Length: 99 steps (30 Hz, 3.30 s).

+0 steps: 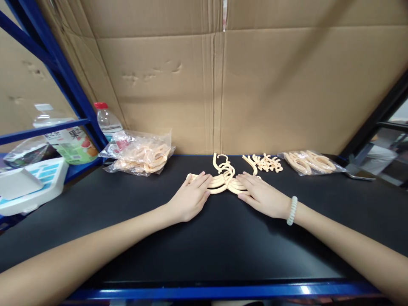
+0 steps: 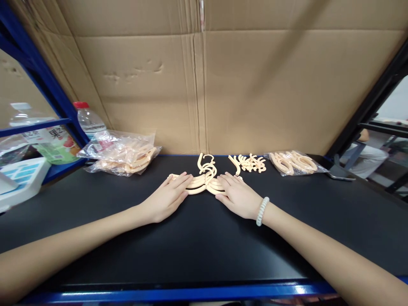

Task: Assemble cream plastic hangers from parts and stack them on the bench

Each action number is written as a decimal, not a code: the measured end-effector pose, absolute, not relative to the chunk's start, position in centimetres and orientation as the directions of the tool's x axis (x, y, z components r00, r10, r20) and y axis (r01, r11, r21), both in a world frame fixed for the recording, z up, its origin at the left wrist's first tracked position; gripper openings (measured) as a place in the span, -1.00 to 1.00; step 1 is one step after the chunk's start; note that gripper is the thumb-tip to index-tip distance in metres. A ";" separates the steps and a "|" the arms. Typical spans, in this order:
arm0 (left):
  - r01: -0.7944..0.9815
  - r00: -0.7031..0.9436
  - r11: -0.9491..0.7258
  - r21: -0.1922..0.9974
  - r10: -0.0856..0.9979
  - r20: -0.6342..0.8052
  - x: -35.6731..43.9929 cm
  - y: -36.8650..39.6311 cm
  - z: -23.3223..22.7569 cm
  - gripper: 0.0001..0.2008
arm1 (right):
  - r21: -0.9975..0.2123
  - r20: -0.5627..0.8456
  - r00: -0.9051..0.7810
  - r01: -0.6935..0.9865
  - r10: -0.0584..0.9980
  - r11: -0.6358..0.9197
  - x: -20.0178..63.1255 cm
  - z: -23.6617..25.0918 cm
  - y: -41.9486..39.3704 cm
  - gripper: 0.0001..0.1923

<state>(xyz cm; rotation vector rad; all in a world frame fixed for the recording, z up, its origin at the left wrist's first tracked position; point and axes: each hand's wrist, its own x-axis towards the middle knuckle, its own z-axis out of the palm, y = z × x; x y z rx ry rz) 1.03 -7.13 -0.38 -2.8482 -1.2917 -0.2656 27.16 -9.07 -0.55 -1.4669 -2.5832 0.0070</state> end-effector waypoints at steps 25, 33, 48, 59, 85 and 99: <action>0.767 0.620 -0.640 0.059 0.761 0.192 1.1 -7.5 -0.4 -0.52 | -0.039 0.209 -0.516 0.844 0.830 0.535 27.2 -0.3 -9.1 -0.42; 0.759 0.618 -0.645 0.087 0.756 0.216 1.1 -8.0 -0.1 -0.55 | -0.053 0.271 -0.514 0.836 0.814 0.546 27.1 -1.0 -9.0 -0.45; 0.716 0.649 -0.683 0.142 0.727 0.224 1.0 -8.1 -0.2 -0.54 | -0.056 0.276 -0.514 0.835 0.812 0.547 27.2 -1.3 -8.9 -0.40; 0.712 0.654 -0.690 0.131 0.720 0.234 1.1 -8.1 -0.1 -0.54 | -0.146 0.343 -0.460 0.835 0.819 0.530 27.2 -0.9 -8.7 -0.37; 0.969 0.238 -0.228 0.092 0.964 -0.116 9.0 5.5 3.7 -0.69 | -0.334 -0.116 -0.040 0.943 0.992 -0.002 22.5 4.1 6.8 -0.70; 0.921 0.276 -0.235 0.312 0.956 -0.096 6.2 4.7 6.6 -0.75 | -0.807 -0.079 0.010 0.586 0.997 -0.070 25.1 4.2 5.0 -0.76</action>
